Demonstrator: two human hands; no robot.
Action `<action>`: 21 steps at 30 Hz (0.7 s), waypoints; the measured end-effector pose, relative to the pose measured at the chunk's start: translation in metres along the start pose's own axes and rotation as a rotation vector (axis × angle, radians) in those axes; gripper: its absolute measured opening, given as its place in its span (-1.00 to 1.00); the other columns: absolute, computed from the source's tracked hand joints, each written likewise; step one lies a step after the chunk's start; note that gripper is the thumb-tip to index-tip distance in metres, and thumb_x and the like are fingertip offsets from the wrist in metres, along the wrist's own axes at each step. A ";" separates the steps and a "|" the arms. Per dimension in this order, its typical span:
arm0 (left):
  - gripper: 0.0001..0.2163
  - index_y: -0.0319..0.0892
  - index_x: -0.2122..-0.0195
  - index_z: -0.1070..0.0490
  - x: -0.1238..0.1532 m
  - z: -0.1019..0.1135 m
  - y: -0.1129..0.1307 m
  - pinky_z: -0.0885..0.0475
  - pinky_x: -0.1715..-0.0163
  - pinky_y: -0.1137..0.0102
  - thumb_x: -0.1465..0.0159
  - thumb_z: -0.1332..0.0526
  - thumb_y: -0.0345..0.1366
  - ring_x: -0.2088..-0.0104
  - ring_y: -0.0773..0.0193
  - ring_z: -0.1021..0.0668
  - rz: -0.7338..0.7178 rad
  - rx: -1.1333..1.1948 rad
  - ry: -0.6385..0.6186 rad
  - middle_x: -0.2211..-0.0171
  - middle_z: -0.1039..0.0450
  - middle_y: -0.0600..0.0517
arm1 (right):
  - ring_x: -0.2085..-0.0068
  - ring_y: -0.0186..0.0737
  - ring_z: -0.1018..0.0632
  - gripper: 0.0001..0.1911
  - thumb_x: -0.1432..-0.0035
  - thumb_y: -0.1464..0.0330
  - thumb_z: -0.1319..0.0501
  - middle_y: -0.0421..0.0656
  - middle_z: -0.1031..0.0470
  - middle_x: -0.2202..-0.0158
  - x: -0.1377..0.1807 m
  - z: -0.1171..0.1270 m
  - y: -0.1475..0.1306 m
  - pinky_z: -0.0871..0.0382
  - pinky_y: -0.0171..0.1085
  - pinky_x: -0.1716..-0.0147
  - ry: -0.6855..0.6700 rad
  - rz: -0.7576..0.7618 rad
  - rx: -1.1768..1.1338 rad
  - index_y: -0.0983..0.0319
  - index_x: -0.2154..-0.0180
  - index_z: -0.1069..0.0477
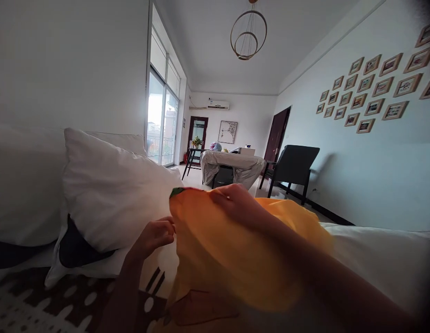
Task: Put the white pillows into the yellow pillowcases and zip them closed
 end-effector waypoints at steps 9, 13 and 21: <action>-0.72 -0.22 0.35 -0.46 0.011 -0.017 0.049 -0.39 0.30 0.44 -0.17 -0.27 -0.07 0.31 0.24 -0.47 -0.088 -0.065 0.439 0.36 -0.45 -0.03 | 0.22 -0.22 -0.45 -0.59 -0.26 0.18 -0.08 -0.11 -0.52 0.28 0.017 0.015 -0.004 -0.22 -0.19 0.16 -0.022 0.177 0.114 0.23 0.53 -0.48; -0.72 -0.21 0.57 -0.42 0.012 -0.024 0.046 -0.38 0.43 0.45 -0.08 -0.34 -0.10 0.45 0.27 -0.44 -0.074 -0.097 0.358 0.55 -0.39 0.02 | 0.24 -0.26 -0.48 -0.71 -0.28 0.34 -0.06 -0.16 -0.54 0.29 0.018 0.010 -0.025 -0.23 -0.18 0.14 -0.048 0.258 0.191 0.17 0.36 -0.54; -0.70 -0.16 0.36 -0.50 0.014 -0.002 0.026 -0.45 0.46 0.39 -0.03 -0.32 -0.03 0.42 0.21 -0.49 -0.099 0.065 0.490 0.50 -0.46 0.01 | 0.38 -0.29 -0.46 -0.80 -0.27 0.38 -0.07 -0.16 -0.50 0.43 0.021 -0.006 -0.070 -0.20 -0.30 0.32 0.262 0.404 0.251 0.24 0.33 -0.44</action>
Point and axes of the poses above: each hand's wrist, its own x-axis away from the middle knuckle, its own z-axis out of the back of the hand, y = z × x, the point moved 10 cm from there along -x, towards the middle knuckle
